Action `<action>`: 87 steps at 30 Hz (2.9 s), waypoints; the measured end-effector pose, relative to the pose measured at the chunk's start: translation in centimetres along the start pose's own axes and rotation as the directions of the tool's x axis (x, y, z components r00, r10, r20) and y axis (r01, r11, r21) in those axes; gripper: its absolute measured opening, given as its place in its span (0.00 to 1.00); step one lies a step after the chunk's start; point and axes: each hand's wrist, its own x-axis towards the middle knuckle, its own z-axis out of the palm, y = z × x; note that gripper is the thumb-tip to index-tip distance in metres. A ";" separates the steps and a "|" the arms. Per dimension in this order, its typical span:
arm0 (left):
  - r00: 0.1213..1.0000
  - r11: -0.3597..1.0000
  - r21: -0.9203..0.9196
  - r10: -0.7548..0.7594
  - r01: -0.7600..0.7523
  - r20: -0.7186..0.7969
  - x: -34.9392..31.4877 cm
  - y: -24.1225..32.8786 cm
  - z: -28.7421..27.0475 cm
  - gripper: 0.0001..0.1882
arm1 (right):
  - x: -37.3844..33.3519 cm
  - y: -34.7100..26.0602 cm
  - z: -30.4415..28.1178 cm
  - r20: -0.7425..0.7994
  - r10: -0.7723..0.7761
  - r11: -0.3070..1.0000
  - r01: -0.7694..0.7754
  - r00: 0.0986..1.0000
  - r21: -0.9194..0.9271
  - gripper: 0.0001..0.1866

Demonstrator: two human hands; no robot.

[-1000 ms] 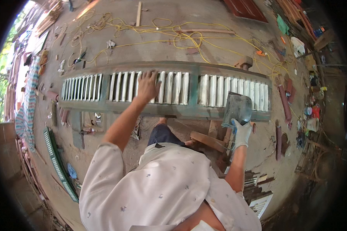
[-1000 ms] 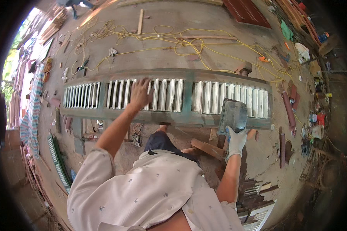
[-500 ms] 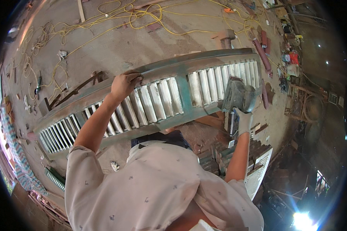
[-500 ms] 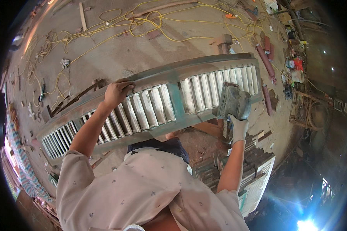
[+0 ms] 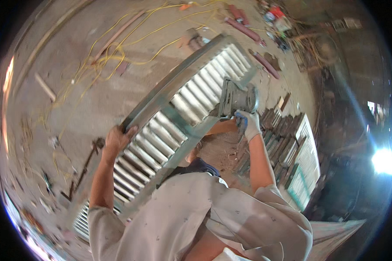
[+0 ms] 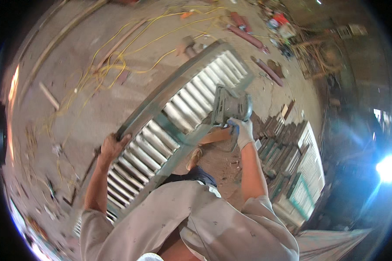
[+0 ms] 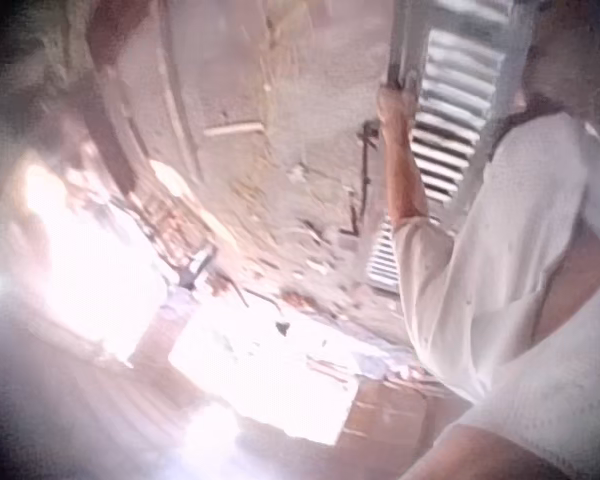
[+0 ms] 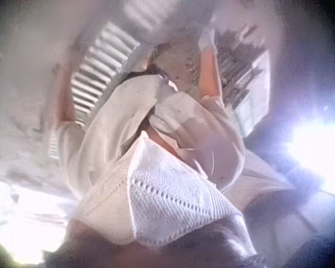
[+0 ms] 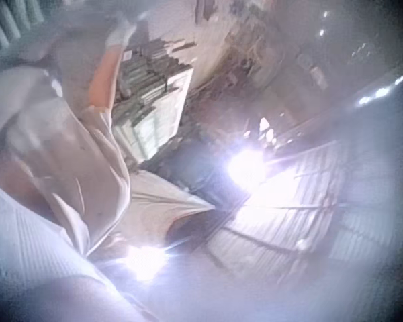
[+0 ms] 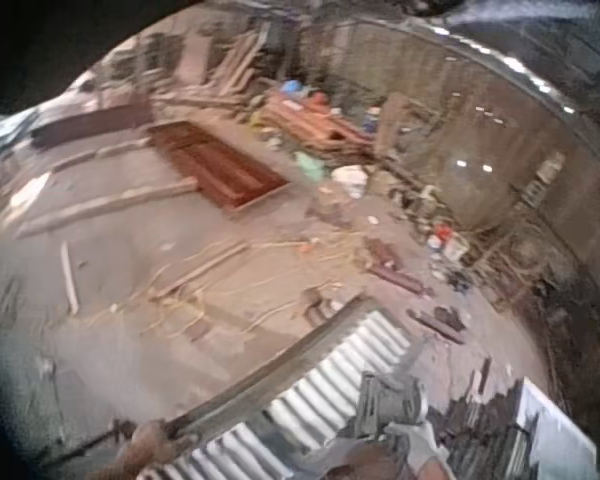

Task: The person sands a green metal window frame with a sanding block, moving along the frame's edges and slats. They reposition the frame multiple times to access different sides and continue sanding until the clip ends.

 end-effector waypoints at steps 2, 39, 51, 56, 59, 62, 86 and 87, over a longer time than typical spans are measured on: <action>0.999 0.999 0.029 -0.017 0.018 -0.047 -1.2 2.1 -0.5 0.42 | -3.0 1.1 -1.5 -0.080 0.053 0.996 -0.047 0.995 0.076 0.15; 0.602 0.953 0.283 0.288 -0.106 -0.745 -21.1 8.7 9.0 0.32 | -10.0 0.6 -11.1 0.074 -0.190 0.972 0.176 0.979 0.156 0.12; 0.629 0.918 0.332 0.129 0.217 -0.766 -28.7 8.1 14.9 0.33 | -7.1 -17.0 -10.0 0.511 -0.465 0.779 0.609 0.723 -0.151 0.17; 0.623 0.928 0.313 0.123 0.205 -0.773 -28.1 7.6 14.9 0.35 | -4.5 -22.3 -5.9 0.678 -0.317 0.633 0.680 0.663 -0.370 0.24; 0.619 0.935 0.293 0.111 0.201 -0.778 -28.6 7.4 14.3 0.35 | -6.9 -22.0 -3.4 0.751 -0.332 0.522 0.774 0.571 -0.358 0.29; 0.636 0.947 0.288 0.136 0.142 -0.760 -28.4 7.5 13.9 0.35 | -8.3 -21.5 -0.8 0.791 -0.197 0.322 0.800 0.580 -0.506 0.35; 0.532 0.933 0.322 0.193 0.160 -0.824 -27.5 7.0 15.4 0.36 | 8.3 -31.5 -1.9 0.737 -0.334 -0.106 0.754 0.587 -0.648 0.38; 0.539 0.935 0.309 0.172 0.174 -0.825 -27.4 7.0 15.5 0.36 | 10.0 -32.8 -1.9 0.692 -0.316 -0.057 0.715 0.649 -0.697 0.37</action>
